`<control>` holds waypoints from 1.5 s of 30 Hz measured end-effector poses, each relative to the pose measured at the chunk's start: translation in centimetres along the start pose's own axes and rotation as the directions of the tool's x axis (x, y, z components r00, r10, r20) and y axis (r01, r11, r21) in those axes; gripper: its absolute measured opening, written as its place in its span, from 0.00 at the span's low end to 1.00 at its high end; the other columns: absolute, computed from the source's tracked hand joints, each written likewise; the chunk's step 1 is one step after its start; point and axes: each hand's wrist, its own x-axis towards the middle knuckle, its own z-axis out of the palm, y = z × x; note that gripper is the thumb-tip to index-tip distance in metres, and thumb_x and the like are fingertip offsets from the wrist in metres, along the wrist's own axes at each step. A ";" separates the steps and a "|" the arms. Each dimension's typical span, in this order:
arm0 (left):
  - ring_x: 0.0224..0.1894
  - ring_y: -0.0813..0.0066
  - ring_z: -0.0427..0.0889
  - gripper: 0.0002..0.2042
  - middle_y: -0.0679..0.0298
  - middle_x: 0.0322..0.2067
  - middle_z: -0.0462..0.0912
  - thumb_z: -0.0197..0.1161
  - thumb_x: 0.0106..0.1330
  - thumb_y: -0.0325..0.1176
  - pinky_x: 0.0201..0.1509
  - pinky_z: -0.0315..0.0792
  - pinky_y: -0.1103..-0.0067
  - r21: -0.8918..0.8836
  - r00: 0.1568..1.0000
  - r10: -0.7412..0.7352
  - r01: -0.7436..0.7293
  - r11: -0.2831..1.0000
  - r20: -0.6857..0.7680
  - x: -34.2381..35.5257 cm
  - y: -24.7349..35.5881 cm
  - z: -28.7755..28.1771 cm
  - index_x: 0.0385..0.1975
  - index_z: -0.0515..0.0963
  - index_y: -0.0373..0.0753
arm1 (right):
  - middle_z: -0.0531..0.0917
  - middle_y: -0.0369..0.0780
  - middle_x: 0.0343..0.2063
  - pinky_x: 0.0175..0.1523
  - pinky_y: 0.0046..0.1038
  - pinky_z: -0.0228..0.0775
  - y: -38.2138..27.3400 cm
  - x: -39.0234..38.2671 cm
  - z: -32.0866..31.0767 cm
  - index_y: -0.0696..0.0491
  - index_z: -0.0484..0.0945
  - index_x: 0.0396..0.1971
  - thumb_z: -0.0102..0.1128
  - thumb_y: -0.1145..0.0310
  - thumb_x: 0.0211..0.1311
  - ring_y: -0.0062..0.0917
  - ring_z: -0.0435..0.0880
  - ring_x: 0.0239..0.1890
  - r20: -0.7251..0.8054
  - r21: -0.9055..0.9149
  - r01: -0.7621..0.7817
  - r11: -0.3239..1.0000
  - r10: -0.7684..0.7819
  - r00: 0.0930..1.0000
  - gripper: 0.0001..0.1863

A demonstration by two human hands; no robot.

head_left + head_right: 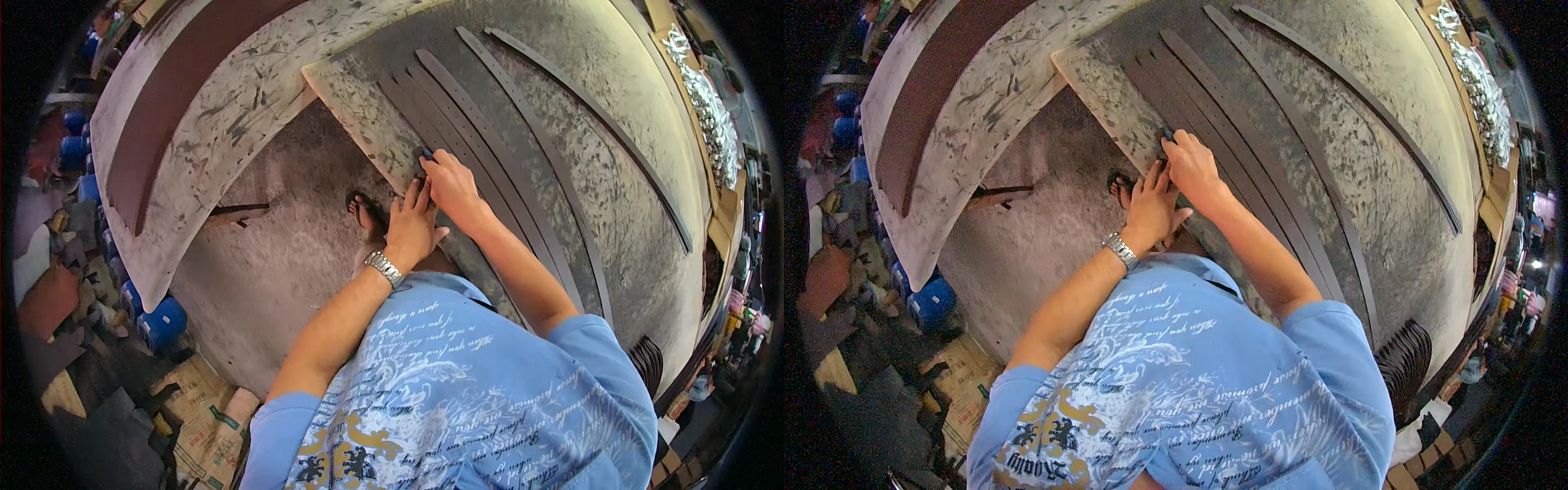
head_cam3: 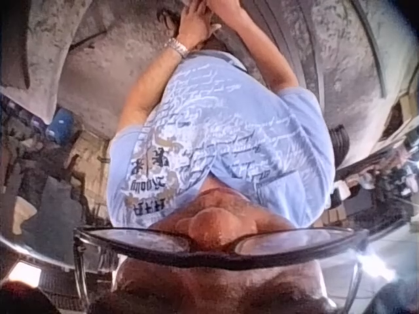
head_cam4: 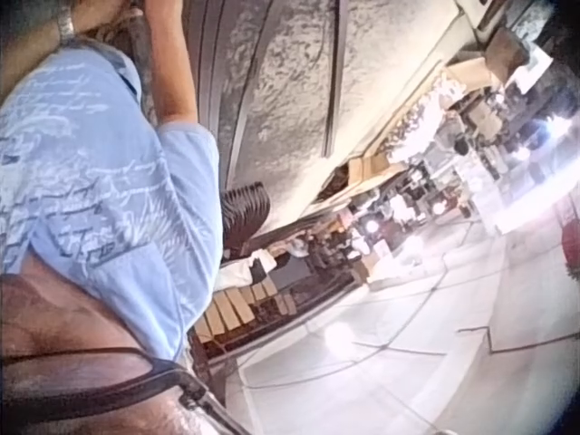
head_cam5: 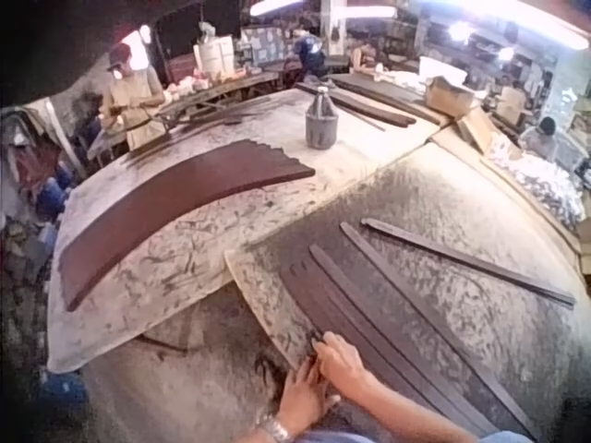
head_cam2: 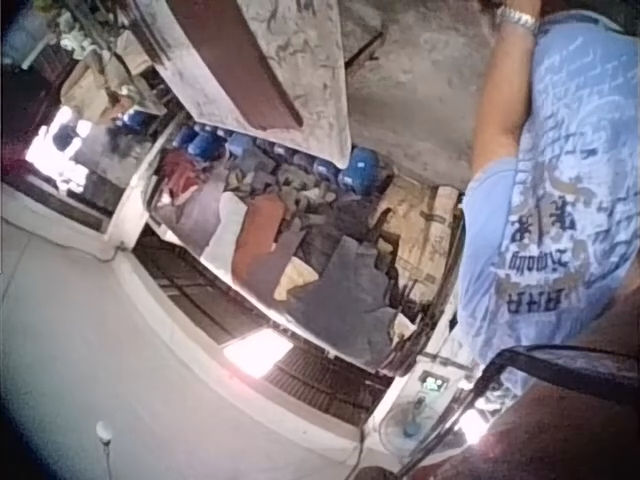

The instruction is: Buffing and finishing the edges of long leather strips to prepare them as belts.

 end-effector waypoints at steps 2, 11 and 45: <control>0.73 0.49 0.54 0.33 0.53 0.68 0.62 0.68 0.57 0.51 0.68 0.58 0.53 0.008 1.000 -0.001 0.001 1.000 -0.024 -0.2 0.4 0.1 0.60 0.74 0.38 | 0.75 0.45 0.36 0.43 0.38 0.75 -0.4 0.1 -0.3 0.60 0.81 0.42 0.65 0.79 0.48 0.40 0.78 0.43 0.050 -0.042 -0.020 0.999 0.022 0.999 0.17; 0.75 0.52 0.50 0.38 0.56 0.72 0.55 0.67 0.59 0.51 0.69 0.56 0.51 0.027 0.997 -0.034 0.032 0.999 0.067 -0.2 0.7 -0.2 0.67 0.66 0.39 | 0.76 0.43 0.34 0.42 0.37 0.74 -0.6 1.1 -0.2 0.59 0.83 0.45 0.63 0.81 0.49 0.39 0.79 0.41 -0.080 -0.004 0.005 1.000 -0.005 0.997 0.18; 0.67 0.59 0.65 0.30 0.59 0.67 0.66 0.67 0.59 0.41 0.65 0.64 0.59 -0.186 0.993 0.031 -0.052 0.981 -0.115 1.3 -2.3 -0.4 0.62 0.71 0.40 | 0.78 0.45 0.41 0.41 0.41 0.77 0.6 -2.6 -2.6 0.50 0.82 0.42 0.63 0.73 0.58 0.45 0.83 0.39 -0.077 0.099 -0.129 0.987 0.137 0.988 0.11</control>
